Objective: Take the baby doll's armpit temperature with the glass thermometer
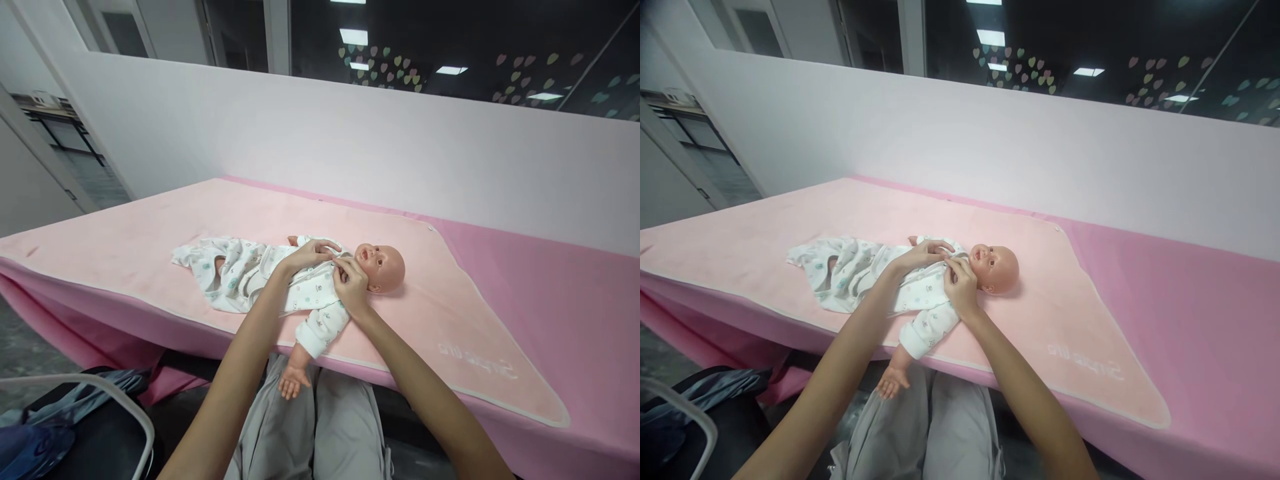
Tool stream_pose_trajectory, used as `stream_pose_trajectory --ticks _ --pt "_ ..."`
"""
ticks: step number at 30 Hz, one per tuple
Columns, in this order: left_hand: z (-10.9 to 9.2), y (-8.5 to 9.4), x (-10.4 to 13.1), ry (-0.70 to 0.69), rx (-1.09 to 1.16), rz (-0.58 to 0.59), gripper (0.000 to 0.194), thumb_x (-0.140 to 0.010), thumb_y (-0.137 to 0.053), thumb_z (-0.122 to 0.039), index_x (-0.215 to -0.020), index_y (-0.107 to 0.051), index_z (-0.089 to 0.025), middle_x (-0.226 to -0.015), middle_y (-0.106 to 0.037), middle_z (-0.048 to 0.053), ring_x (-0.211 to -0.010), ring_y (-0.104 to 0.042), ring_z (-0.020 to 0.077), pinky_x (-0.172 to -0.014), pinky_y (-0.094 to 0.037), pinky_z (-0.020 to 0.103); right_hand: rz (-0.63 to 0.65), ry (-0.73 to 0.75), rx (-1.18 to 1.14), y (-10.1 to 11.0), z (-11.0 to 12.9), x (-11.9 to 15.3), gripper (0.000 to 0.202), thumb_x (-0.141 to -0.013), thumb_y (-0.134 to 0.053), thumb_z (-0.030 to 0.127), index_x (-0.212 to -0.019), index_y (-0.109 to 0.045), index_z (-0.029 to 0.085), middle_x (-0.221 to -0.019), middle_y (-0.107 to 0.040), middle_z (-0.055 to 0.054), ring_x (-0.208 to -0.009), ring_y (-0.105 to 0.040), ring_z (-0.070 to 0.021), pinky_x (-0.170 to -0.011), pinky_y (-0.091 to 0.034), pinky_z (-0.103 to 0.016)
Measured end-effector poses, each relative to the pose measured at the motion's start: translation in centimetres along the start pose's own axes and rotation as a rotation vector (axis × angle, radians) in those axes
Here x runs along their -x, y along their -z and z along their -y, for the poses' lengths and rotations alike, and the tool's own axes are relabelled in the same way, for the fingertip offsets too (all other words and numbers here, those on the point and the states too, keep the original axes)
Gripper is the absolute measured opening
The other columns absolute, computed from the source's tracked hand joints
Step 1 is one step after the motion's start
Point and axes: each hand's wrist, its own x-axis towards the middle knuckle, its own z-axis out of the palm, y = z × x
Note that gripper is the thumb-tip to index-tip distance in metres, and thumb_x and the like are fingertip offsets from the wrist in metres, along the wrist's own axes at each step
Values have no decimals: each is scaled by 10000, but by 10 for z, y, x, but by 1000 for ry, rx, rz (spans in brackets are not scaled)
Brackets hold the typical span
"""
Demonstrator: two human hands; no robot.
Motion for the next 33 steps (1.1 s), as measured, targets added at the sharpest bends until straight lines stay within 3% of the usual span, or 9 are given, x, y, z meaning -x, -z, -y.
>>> stream_pose_trajectory --ticks 6,9,13,16,23,33 --pt "-6 0 2 28 15 39 291 -683 -659 -316 -889 -650 -111 -575 -544 -23 -501 -415 75 -487 -282 201 -23 29 -20 0 0 0 272 -857 -426 145 -960 -676 177 -937 -665 -75 -886 -618 -153 -807 -509 -276" --pt "-7 0 1 14 33 37 239 -677 -675 -307 -800 -659 -103 -623 -573 -5 -568 -463 87 -541 -329 207 -45 59 -43 0 1 -1 264 -862 -433 131 -960 -675 162 -933 -672 -81 -893 -620 -150 -816 -505 -272" --pt "-4 1 0 -17 87 43 285 -700 -675 -308 -911 -663 -117 -776 -632 27 -757 -548 132 -700 -390 233 -52 72 -35 0 1 -2 254 -864 -439 134 -991 -655 176 -929 -672 -65 -871 -616 -152 -789 -507 -282" --pt "-3 3 3 -33 128 85 324 -714 -671 -307 -982 -646 -127 -831 -625 35 -822 -547 151 -764 -387 258 -49 44 -18 -1 0 -1 230 -860 -449 147 -979 -642 187 -869 -665 -41 -720 -596 -136 -687 -508 -269" --pt "-5 8 6 -97 -152 190 458 -640 -731 -269 -1062 -616 -134 -697 -453 -25 -644 -369 108 -593 -295 231 -49 34 -30 -2 -2 0 177 -851 -465 145 -924 -624 172 -881 -666 -48 -718 -596 -136 -676 -498 -263" --pt "-2 8 2 -64 -190 187 416 -639 -658 -230 -1036 -615 -114 -765 -523 8 -687 -415 125 -625 -324 236 -57 -2 30 -5 -4 0 215 -858 -454 169 -1015 -600 173 -802 -637 -36 -615 -549 -129 -609 -485 -262"
